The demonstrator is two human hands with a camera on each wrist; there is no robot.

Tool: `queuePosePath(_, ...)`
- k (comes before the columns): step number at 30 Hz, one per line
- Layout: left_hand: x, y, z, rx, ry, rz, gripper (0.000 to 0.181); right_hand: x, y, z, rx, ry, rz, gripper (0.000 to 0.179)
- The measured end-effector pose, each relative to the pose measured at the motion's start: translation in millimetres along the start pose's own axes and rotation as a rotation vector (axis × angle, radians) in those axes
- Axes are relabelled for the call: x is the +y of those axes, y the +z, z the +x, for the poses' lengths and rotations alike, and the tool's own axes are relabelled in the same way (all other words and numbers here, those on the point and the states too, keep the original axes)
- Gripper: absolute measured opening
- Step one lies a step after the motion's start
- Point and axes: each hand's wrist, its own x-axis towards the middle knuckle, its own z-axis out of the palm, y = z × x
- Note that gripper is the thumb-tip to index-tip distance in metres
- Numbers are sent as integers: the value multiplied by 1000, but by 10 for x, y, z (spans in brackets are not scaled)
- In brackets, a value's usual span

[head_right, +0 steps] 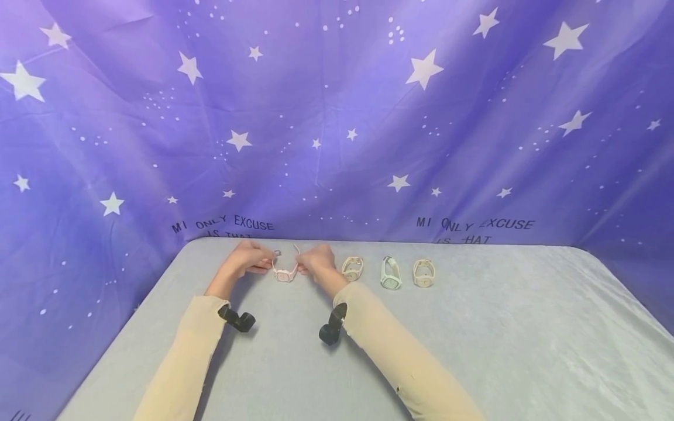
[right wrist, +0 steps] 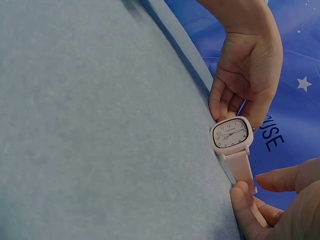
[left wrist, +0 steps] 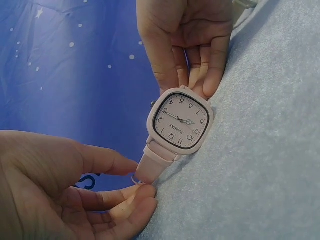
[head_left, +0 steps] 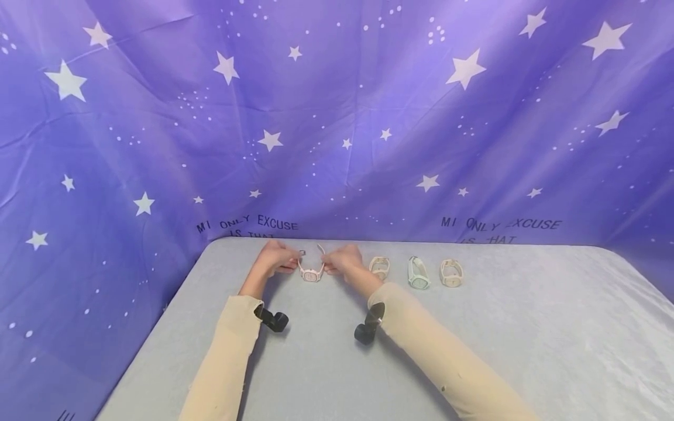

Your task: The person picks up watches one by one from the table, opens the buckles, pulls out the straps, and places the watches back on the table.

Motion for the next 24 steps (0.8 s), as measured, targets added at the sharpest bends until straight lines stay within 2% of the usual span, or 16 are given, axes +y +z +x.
queuePosePath(9, 26, -5, -17, -16, -7, -20, 13, 4, -17, -14, -31, 3, 28, 23)
queuePosePath(15, 57, -2, -67, 15, 3, 11, 36, 2, -52, -4, -73, 23, 48, 25)
queuePosePath(17, 67, -3, -82, 36, 5, 31, 36, -12, -71, -28, -93, 25, 42, 27)
queuePosePath(19, 85, -8, -96, 55, 6, 70, 30, -33, -98, -62, -129, 24, 22, 29)
queuePosePath(21, 117, -11, -115, 90, 16, 149, 27, -59, -130, -101, -176, 11, -8, 32)
queuePosePath(24, 197, -13, -162, 135, 47, 284, 37, -123, -196, -156, -243, -30, -44, 39)
